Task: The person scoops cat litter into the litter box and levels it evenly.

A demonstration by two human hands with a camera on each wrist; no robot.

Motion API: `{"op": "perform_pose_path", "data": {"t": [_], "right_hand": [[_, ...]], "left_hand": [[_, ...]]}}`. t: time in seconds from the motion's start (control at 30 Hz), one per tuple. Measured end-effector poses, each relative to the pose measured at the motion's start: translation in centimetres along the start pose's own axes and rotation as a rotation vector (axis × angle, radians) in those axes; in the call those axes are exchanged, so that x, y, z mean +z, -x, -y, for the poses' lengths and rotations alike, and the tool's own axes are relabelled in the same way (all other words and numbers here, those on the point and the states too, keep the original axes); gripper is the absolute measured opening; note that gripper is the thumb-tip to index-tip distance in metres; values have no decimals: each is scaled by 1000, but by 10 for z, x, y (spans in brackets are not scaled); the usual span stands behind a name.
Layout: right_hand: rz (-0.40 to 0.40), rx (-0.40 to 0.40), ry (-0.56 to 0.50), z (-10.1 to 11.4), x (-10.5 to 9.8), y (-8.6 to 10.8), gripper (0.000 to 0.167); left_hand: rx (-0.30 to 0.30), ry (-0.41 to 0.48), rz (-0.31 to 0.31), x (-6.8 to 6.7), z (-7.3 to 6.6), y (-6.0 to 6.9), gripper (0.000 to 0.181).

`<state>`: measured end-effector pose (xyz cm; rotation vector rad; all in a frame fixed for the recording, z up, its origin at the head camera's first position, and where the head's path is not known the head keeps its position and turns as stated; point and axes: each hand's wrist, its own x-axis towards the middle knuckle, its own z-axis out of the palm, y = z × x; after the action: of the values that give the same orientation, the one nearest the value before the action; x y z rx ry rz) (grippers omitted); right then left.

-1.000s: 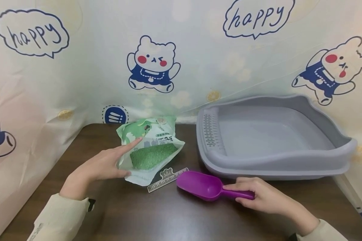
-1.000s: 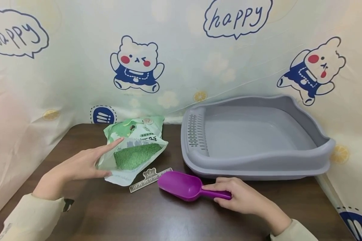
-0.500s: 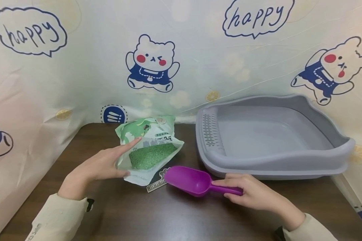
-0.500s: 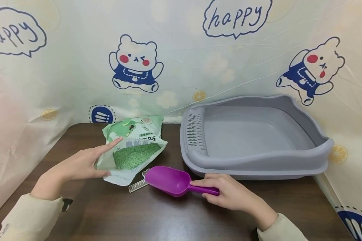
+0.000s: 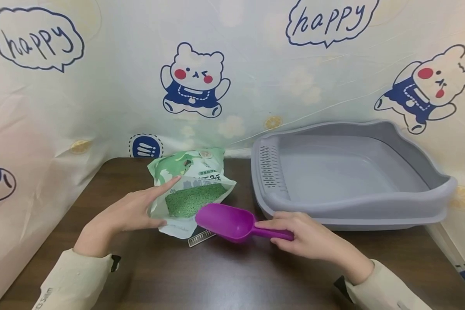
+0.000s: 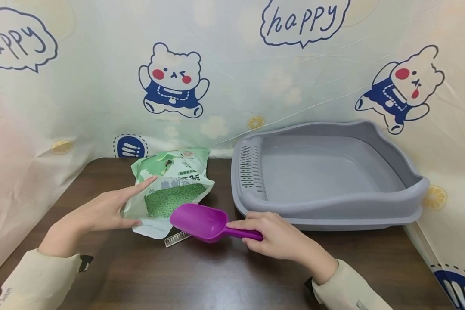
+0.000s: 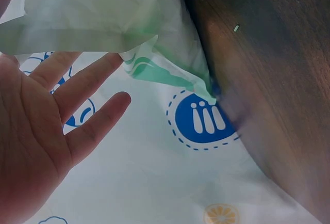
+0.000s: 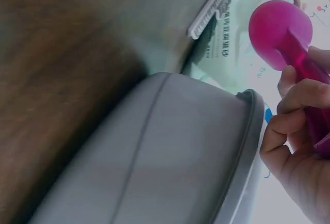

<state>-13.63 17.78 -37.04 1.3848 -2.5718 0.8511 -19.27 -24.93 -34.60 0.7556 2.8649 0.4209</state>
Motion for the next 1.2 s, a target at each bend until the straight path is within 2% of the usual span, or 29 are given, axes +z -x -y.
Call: {"op": "perform_pose_path", "data": {"t": [0.23,0.47,0.57,0.77,1.2], "right_hand": [[65,77,53,4,-9,-24,42],[108,83,81,3,-24,-51,41],[125,118,87,3,-28,-59,41],[202,205,123,5,-30,-69,40],[304,228,155,8,-25,-88,41]], "left_hand": [[-1,10,0,-1,0,1,108],[-14,3,5,-1,-1,1,109],[-13,7,2,-2,-1,2,109],[1,8,-6,-1,-2,1,110],[-17,12,-9,-1,0,3,110]]}}
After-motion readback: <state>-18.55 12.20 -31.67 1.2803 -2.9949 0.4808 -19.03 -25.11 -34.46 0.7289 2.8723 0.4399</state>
